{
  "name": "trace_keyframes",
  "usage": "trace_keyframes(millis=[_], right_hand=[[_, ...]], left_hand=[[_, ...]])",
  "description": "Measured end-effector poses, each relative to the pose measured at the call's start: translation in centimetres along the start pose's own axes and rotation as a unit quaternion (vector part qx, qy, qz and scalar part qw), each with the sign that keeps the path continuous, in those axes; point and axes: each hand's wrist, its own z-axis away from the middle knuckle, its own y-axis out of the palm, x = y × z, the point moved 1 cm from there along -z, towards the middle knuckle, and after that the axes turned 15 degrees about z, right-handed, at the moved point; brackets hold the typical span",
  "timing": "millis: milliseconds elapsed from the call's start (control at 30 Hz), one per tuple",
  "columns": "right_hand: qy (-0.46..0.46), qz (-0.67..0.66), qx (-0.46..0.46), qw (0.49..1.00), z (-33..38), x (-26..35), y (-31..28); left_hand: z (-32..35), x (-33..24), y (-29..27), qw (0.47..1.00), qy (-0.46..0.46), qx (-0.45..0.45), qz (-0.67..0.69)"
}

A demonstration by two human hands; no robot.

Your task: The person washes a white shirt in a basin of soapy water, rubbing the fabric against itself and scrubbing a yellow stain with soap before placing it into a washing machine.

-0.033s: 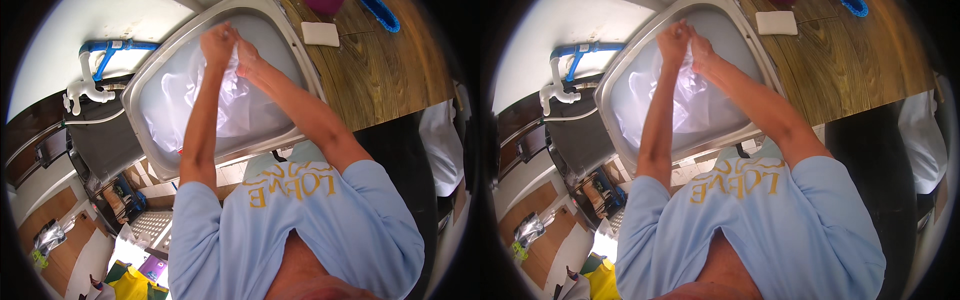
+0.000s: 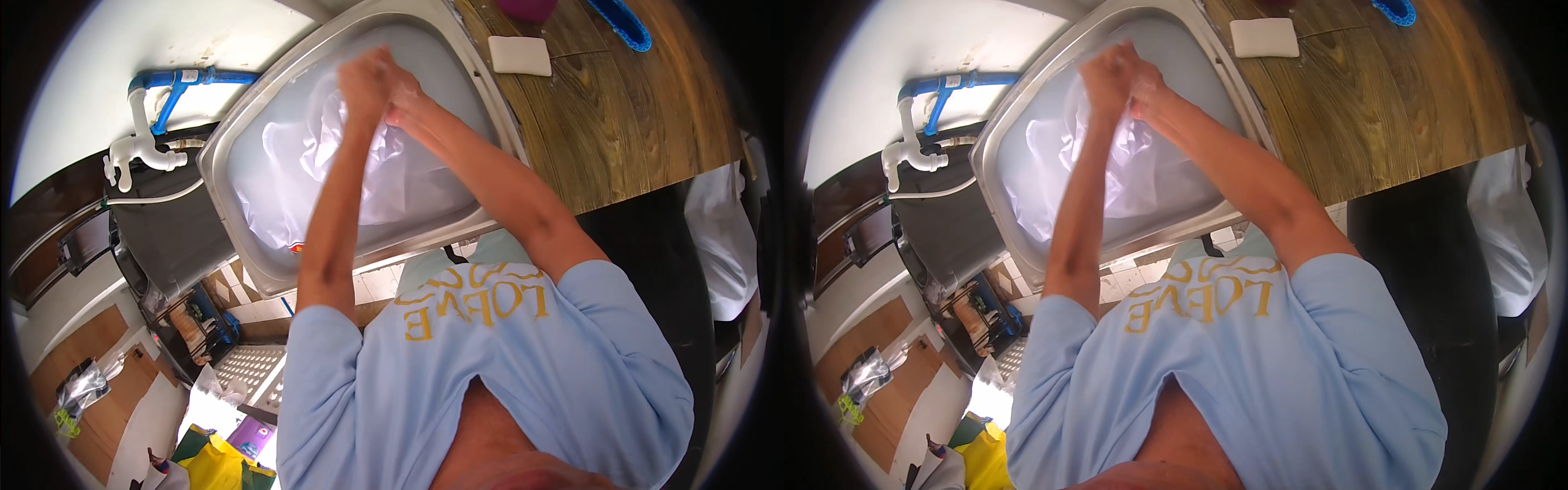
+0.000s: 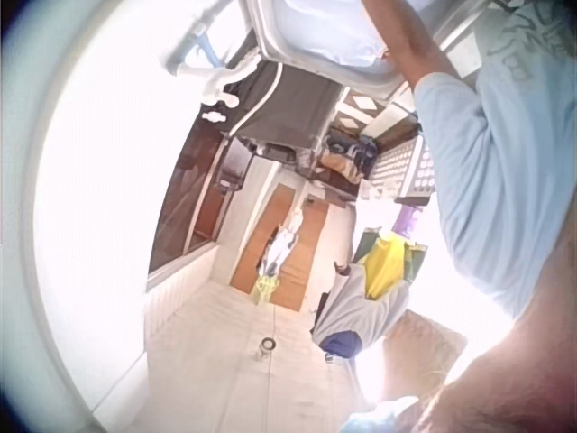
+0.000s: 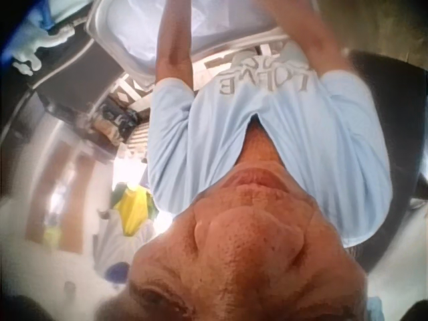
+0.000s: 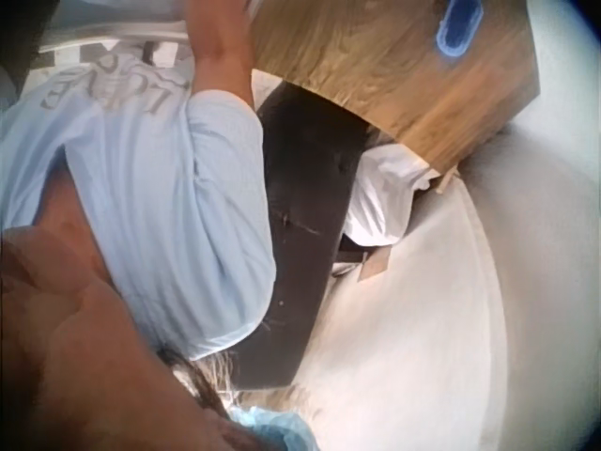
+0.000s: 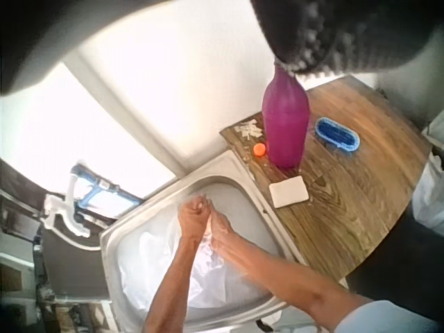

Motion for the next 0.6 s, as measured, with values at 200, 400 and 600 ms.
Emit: trace_keyframes(millis=[200, 400, 600], right_hand=[[0.015, 0.025, 0.017, 0.999, 3.4, 0.7, 2.2], [-0.108, -0.105, 0.245, 0.958, -1.7, -1.5, -3.0], [-0.008, 0.028, -0.072, 0.997, 1.2, 0.1, 1.0]], left_hand=[[-1.1, 1.9, -3.7, 0.992, -0.112, -0.004, 0.065], [0.9, -0.5, 0.3, 0.995, 0.082, 0.051, -0.008], [-2.3, 2.2, -2.3, 0.985, -0.109, 0.028, 0.13]])
